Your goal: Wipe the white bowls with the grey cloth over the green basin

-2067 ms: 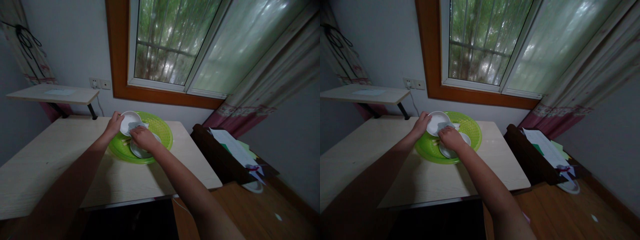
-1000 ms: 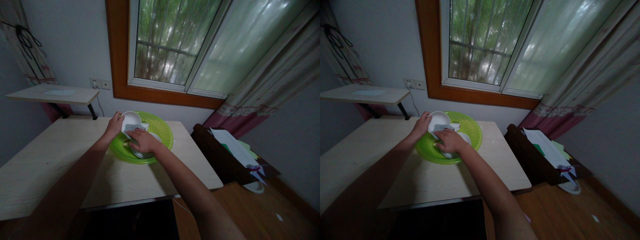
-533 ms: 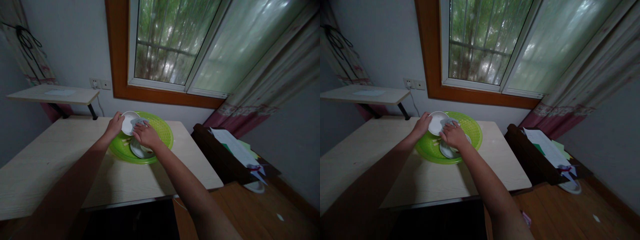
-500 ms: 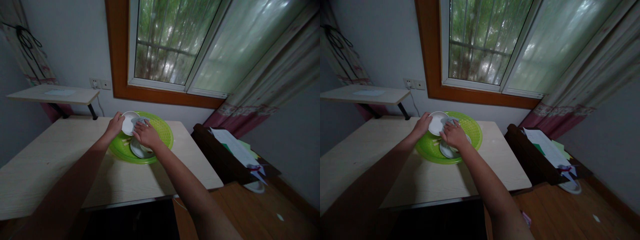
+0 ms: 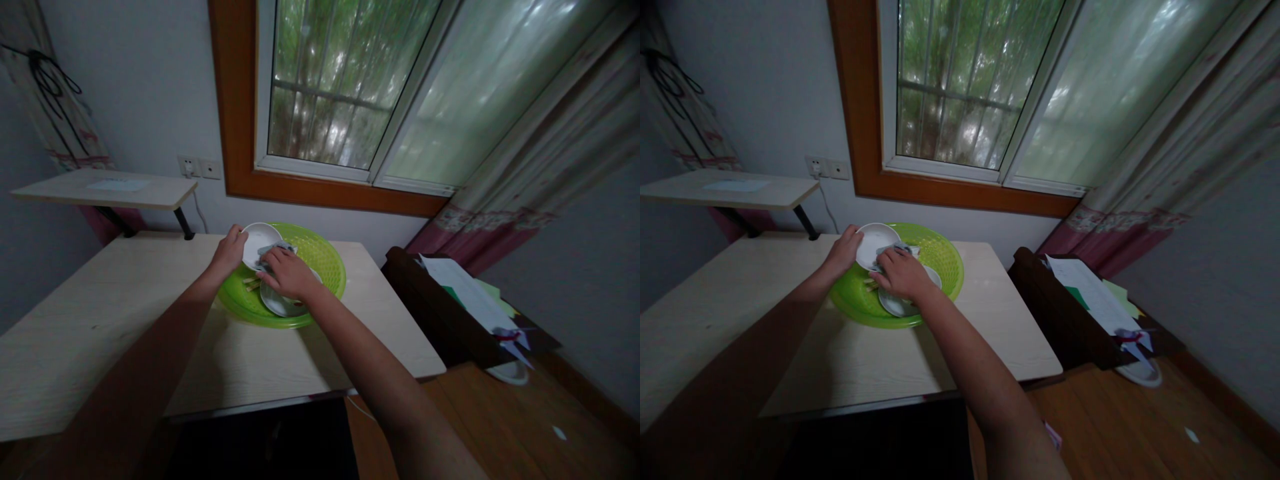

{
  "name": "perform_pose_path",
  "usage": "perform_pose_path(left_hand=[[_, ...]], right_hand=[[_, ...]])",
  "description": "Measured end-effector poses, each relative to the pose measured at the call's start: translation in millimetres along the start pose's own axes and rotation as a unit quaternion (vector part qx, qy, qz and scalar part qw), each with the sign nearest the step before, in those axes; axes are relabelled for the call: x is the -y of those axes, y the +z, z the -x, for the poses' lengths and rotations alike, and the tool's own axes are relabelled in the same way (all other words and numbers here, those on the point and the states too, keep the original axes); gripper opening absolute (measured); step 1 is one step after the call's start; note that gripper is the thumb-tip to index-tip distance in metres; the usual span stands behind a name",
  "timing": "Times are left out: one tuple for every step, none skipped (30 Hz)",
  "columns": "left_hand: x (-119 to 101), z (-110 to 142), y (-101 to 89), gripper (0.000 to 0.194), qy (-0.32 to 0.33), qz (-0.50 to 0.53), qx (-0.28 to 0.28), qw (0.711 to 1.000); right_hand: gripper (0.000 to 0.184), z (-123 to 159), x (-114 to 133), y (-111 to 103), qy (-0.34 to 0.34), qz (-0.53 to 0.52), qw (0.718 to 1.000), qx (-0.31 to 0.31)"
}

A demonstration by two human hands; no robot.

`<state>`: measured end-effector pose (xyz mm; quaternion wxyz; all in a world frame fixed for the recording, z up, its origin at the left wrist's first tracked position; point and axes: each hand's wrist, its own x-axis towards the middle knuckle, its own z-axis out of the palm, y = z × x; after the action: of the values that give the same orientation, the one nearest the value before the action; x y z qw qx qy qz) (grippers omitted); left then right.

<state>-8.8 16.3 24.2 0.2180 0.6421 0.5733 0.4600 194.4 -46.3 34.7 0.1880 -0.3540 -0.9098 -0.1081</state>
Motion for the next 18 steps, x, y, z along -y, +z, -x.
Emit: perform_pose_path(left_hand=[[0.6, -0.4, 0.3, 0.034, -0.001, 0.000, -0.001, 1.000], [0.9, -0.6, 0.6, 0.034, -0.002, -0.001, -0.002, 1.000], [0.9, -0.8, 0.7, 0.034, -0.004, -0.005, -0.001, 1.000], [0.6, -0.8, 0.7, 0.034, -0.005, -0.011, 0.002, 1.000], [0.2, -0.7, 0.6, 0.034, -0.006, -0.017, 0.004, 1.000], [-0.4, -0.6, 0.5, 0.034, -0.007, -0.023, 0.006, 1.000], [-1.1, -0.5, 0.2, 0.035, -0.008, -0.028, 0.006, 1.000], [-1.8, -0.3, -0.1, 0.035, -0.010, -0.031, 0.004, 0.999], [-2.6, -0.1, -0.3, 0.035, -0.013, -0.034, 0.003, 0.999], [-3.5, 0.1, -0.6, 0.036, -0.016, -0.036, 0.004, 0.999], [-4.3, 0.4, -0.8, 0.036, -0.019, -0.038, 0.008, 0.999], [-5.2, 0.6, -0.9, 0.037, -0.022, -0.040, 0.015, 0.999], [-6.0, 0.9, -0.9, 0.037, -0.023, -0.041, 0.024, 0.999], [-6.6, 1.1, -0.8, 0.037, -0.021, -0.040, 0.032, 0.998], [-7.0, 1.2, -0.6, 0.037, -0.015, -0.038, 0.041, 0.998], [-7.3, 1.3, -0.3, 0.037, -0.009, -0.034, 0.050, 0.998], [-7.3, 1.3, 0.0, 0.036, -0.003, -0.029, 0.058, 0.998], [-7.1, 1.1, 0.4, 0.035, 0.001, -0.023, 0.063, 0.998]], right_hand=[[0.045, 0.1, 0.1, -0.6, 0.000, -0.006, 1.000, -0.001], [0.045, 0.2, -0.1, -0.9, -0.002, -0.013, 1.000, 0.002], [0.044, 0.1, -0.3, -1.0, -0.006, -0.021, 1.000, 0.007], [0.044, -0.1, -0.7, -0.8, -0.012, -0.027, 0.999, 0.014], [0.043, -0.4, -1.2, -0.5, -0.017, -0.031, 0.999, 0.020], [0.042, -0.9, -1.8, 0.0, -0.019, -0.031, 0.999, 0.023], [0.042, -1.3, -2.4, 0.7, -0.018, -0.027, 0.999, 0.023], [0.042, -1.8, -3.0, 1.5, -0.015, -0.019, 0.999, 0.022], [0.042, -2.0, -3.6, 2.5, -0.008, -0.008, 1.000, 0.018], [0.044, -2.2, -4.2, 3.4, 0.002, 0.004, 1.000, 0.013], [0.045, -2.1, -4.7, 4.3, 0.012, 0.016, 1.000, 0.007], [0.047, -1.8, -5.2, 5.1, 0.021, 0.027, 0.999, 0.002], [0.048, -1.5, -5.7, 5.7, 0.028, 0.036, 0.999, -0.004], [0.048, -1.0, -6.1, 6.2, 0.032, 0.045, 0.998, -0.010], [0.048, -0.5, -6.5, 6.5, 0.035, 0.053, 0.998, -0.015], [0.047, -0.1, -6.7, 6.5, 0.035, 0.061, 0.997, -0.019], [0.047, 0.3, -6.7, 6.4, 0.035, 0.068, 0.997, -0.023], [0.046, 0.5, -6.6, 6.1, 0.037, 0.074, 0.996, -0.026]])
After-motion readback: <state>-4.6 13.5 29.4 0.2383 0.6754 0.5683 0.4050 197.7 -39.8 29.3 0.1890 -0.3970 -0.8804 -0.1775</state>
